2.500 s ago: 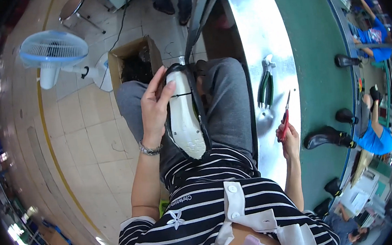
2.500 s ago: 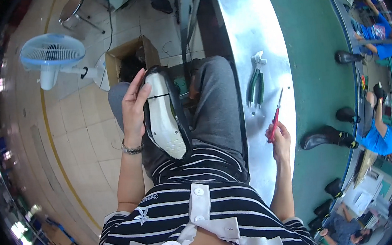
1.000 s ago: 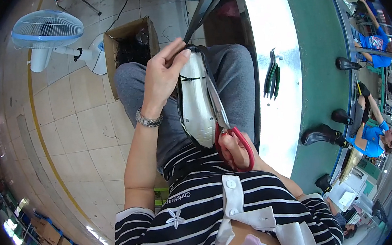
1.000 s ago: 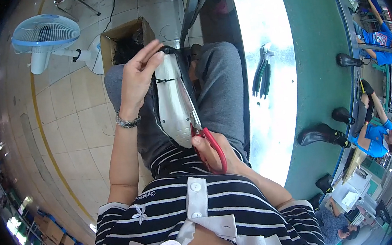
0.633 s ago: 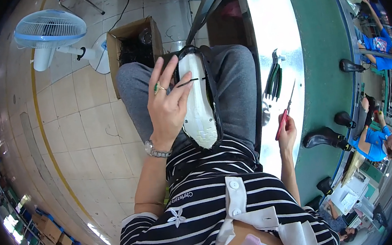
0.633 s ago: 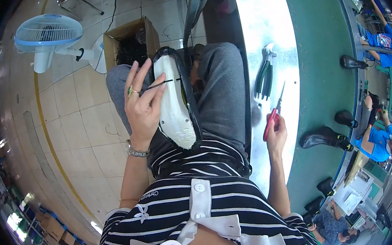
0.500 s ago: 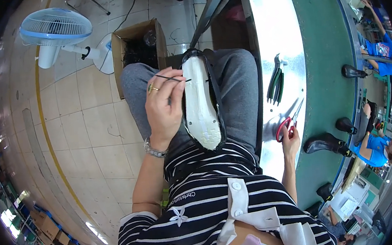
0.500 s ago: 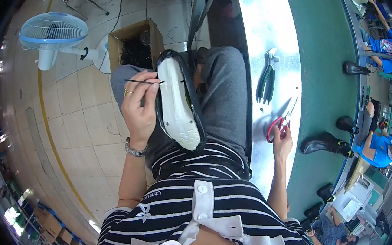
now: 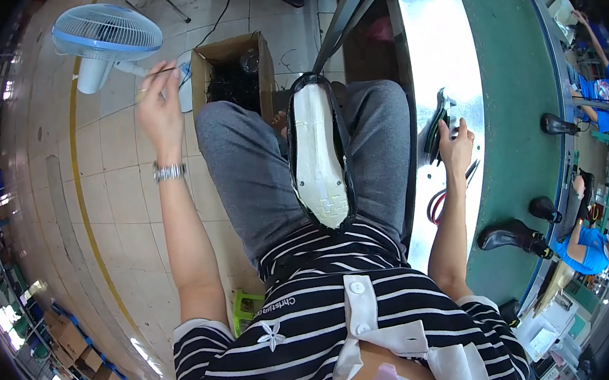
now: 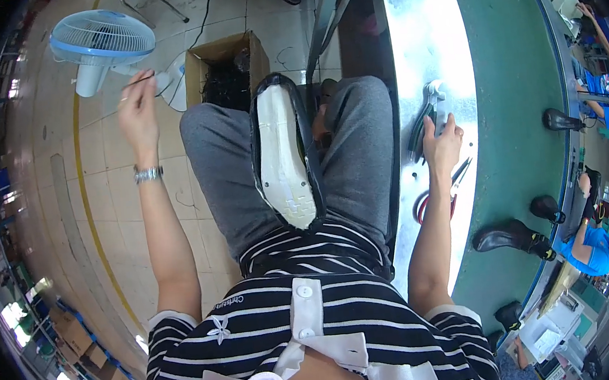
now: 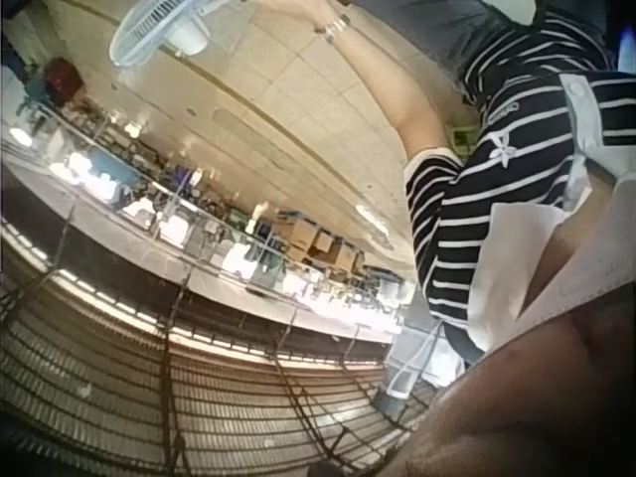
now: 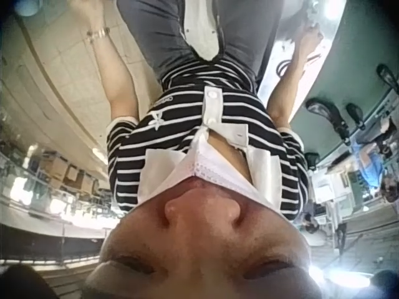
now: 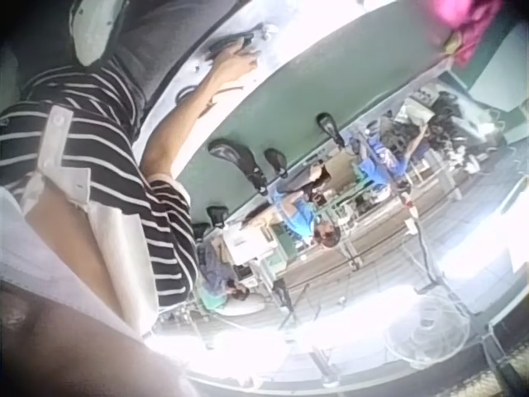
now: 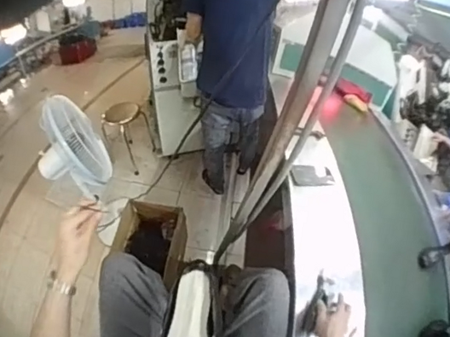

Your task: Assembling and finishing shoe components at a factory workbench including trimming and measuring.

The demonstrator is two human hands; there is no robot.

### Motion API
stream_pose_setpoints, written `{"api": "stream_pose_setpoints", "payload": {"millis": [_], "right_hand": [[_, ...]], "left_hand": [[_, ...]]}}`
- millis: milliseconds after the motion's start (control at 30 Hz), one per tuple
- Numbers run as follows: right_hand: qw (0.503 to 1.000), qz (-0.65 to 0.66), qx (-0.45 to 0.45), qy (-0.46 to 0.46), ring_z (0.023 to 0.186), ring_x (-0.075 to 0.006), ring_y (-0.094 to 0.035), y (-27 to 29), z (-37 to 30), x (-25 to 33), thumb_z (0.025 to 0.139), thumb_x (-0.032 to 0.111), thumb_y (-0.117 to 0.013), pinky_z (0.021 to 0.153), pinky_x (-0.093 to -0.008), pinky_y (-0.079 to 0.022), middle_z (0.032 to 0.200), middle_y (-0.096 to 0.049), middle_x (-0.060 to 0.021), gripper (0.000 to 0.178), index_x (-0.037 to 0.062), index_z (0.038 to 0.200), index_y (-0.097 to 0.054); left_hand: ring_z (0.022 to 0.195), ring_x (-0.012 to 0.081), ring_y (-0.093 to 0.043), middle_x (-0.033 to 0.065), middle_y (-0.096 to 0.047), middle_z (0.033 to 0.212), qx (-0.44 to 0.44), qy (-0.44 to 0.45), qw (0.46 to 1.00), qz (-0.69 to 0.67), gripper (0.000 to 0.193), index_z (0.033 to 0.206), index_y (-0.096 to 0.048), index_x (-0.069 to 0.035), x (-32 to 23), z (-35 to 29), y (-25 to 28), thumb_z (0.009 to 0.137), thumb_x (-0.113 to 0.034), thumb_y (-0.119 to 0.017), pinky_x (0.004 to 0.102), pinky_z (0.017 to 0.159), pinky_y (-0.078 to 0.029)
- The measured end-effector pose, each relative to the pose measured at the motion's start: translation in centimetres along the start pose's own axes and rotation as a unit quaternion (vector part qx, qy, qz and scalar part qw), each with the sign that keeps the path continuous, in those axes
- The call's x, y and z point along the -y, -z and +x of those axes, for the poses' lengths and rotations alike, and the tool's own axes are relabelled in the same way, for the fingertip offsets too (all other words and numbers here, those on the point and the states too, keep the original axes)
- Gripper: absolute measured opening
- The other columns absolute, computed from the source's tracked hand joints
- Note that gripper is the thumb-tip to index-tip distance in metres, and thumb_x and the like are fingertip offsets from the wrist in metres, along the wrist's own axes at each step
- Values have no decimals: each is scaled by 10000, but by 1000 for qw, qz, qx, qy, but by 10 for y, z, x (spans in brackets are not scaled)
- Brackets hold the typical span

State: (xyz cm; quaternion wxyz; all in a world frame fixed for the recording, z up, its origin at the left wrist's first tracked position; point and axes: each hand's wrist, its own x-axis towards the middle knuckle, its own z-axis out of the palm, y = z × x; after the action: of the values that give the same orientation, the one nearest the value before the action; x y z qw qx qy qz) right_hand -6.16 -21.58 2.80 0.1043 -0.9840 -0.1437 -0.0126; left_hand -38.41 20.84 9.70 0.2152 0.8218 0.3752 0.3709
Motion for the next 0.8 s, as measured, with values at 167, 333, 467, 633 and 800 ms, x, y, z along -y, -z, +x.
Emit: {"api": "stream_pose_setpoints", "payload": {"millis": [167,333,467,633,800], "right_hand": [[997,21,78,-14,1156,-419,-535,9,3,12,812,648,-611,952,-465,-447,1248,-522,-299,924,-52,1387,-433],[998,-32,46,18,1131,-427,-554,-6,13,17,803,620,-632,938,-459,-459,1244,-522,-314,898,-58,1364,-451],[994,-66,85,29,1014,-388,-604,-8,39,8,874,466,-581,903,-460,-477,1175,-569,-273,711,-65,1333,-475],[821,482,256,-169,827,-186,-629,72,8,50,949,185,-491,822,-304,-533,965,-655,-132,437,-46,1320,-491],[817,378,430,74,966,-231,-657,152,-51,110,852,139,-657,935,-350,-477,989,-682,-128,651,27,1443,-409]], "left_hand": [[1102,236,-615,223,-625,1224,124,65,942,306,430,1275,-577,22,69,-57,-19,951,-259,-602,315,937,-473],[876,163,-684,117,-665,1012,219,244,906,-267,464,1210,-529,32,-104,-130,3,904,-275,-693,288,726,-544],[562,238,-578,120,-606,723,190,139,963,-127,416,940,-595,-3,-159,-164,0,847,-383,-736,309,558,-471],[463,239,-452,135,-453,562,154,188,961,-134,377,713,-514,-1,-152,-174,0,941,-276,-634,355,464,-359],[458,240,-384,166,-436,554,176,256,922,-230,395,712,-495,27,-135,-176,6,979,-253,-576,341,462,-330]]}}
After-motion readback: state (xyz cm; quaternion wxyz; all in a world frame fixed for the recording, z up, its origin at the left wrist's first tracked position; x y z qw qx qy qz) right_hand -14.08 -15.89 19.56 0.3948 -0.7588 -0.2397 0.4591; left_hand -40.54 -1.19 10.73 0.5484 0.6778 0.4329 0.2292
